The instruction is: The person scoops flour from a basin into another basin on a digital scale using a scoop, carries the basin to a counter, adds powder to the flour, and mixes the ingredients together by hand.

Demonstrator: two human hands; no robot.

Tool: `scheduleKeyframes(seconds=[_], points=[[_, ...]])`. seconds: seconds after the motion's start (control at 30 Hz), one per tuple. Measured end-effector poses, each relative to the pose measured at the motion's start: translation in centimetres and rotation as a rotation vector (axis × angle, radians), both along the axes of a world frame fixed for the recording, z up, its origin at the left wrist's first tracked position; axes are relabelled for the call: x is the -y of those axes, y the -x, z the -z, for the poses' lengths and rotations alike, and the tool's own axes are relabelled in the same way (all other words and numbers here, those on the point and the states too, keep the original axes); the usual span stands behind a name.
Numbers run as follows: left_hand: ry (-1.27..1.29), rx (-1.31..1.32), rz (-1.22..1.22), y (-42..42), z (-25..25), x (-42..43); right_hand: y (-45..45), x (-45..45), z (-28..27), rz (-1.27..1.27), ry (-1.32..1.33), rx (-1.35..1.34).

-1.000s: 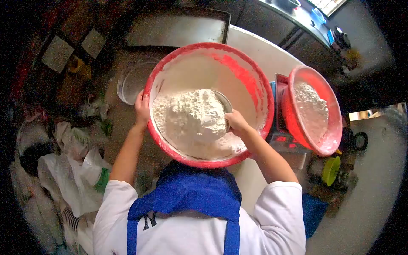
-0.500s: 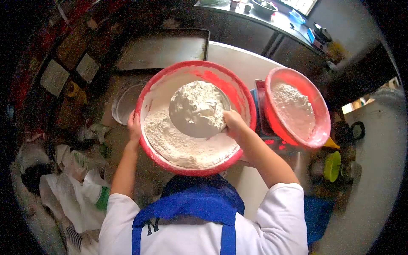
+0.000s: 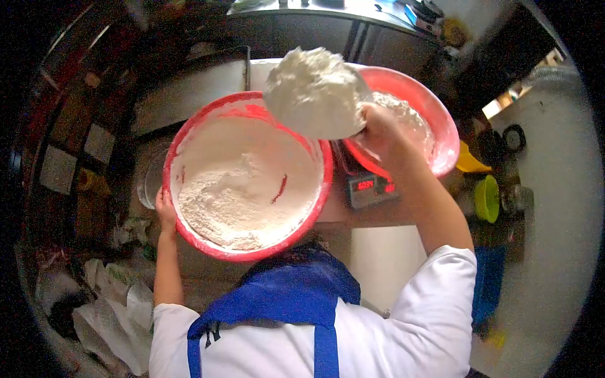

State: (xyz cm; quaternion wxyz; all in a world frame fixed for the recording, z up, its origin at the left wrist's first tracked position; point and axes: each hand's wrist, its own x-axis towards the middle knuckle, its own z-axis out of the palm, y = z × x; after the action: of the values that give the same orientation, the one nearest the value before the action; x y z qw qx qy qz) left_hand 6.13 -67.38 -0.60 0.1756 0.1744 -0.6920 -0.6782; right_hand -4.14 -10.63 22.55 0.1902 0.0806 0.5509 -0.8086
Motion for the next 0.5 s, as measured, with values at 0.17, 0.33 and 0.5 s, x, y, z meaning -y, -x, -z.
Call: scheduleKeyframes(seconds=[0.17,0.33,0.5], points=[[0.049,-0.023,0.049,0.4,0.7,0.3,-0.7,-10.8,-0.3,0.192,-0.094,-0.07],[0.071,0.01,0.037,0.7,1.5,0.3,-2.8,-17.9,-1.4,0.48,-0.227,-0.111],[0.098,0.022,0.022,0.4,1.4,0.6,-2.5,-23.2,0.1,0.633,-0.372,0.048]])
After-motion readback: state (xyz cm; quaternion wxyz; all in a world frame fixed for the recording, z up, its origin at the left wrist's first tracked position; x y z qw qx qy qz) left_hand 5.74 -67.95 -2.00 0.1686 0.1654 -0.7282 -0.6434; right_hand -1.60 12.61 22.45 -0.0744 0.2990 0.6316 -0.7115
